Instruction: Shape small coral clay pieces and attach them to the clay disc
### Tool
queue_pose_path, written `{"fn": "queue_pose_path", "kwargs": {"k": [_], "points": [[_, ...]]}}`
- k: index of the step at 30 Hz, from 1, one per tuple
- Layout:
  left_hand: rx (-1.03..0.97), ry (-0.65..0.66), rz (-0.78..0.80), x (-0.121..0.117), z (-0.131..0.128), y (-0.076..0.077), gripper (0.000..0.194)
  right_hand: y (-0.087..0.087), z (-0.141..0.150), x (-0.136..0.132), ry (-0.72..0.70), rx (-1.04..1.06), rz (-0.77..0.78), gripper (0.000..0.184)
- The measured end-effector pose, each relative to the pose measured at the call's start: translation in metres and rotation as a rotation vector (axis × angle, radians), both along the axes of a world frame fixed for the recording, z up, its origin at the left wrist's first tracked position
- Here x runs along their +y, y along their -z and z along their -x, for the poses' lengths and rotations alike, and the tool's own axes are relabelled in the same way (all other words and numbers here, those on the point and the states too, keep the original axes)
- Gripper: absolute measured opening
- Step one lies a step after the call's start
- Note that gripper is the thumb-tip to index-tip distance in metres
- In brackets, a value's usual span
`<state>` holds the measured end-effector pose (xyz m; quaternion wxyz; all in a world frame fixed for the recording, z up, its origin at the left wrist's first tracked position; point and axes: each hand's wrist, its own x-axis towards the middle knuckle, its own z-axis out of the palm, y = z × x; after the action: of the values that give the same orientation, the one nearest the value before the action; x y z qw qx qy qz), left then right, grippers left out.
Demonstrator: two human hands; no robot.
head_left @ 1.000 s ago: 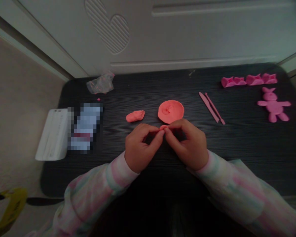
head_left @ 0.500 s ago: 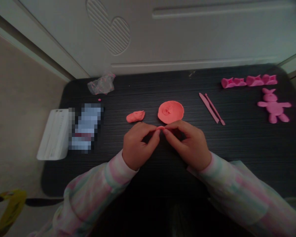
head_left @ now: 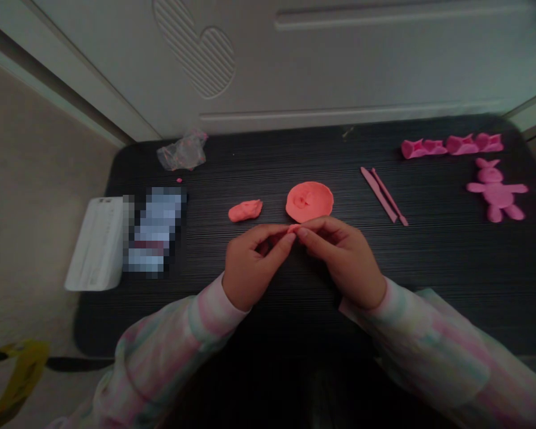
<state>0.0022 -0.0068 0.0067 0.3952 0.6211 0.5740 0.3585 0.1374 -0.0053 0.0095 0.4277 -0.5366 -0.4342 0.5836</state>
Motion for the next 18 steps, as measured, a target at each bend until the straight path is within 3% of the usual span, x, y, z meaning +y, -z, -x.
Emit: {"fn": "queue_pose_path", "kwargs": {"k": [6,18], "points": [[0.027,-0.048,-0.054,0.0000,0.0023,-0.0001,0.012,0.0003,-0.0004,-0.0014,0.008,0.000,-0.013,0.003],[-0.213,-0.023,0.243,0.0040,-0.0009,-0.0023,0.014,0.0093,0.0010,-0.0017,-0.003,0.368,0.218,0.008]]}}
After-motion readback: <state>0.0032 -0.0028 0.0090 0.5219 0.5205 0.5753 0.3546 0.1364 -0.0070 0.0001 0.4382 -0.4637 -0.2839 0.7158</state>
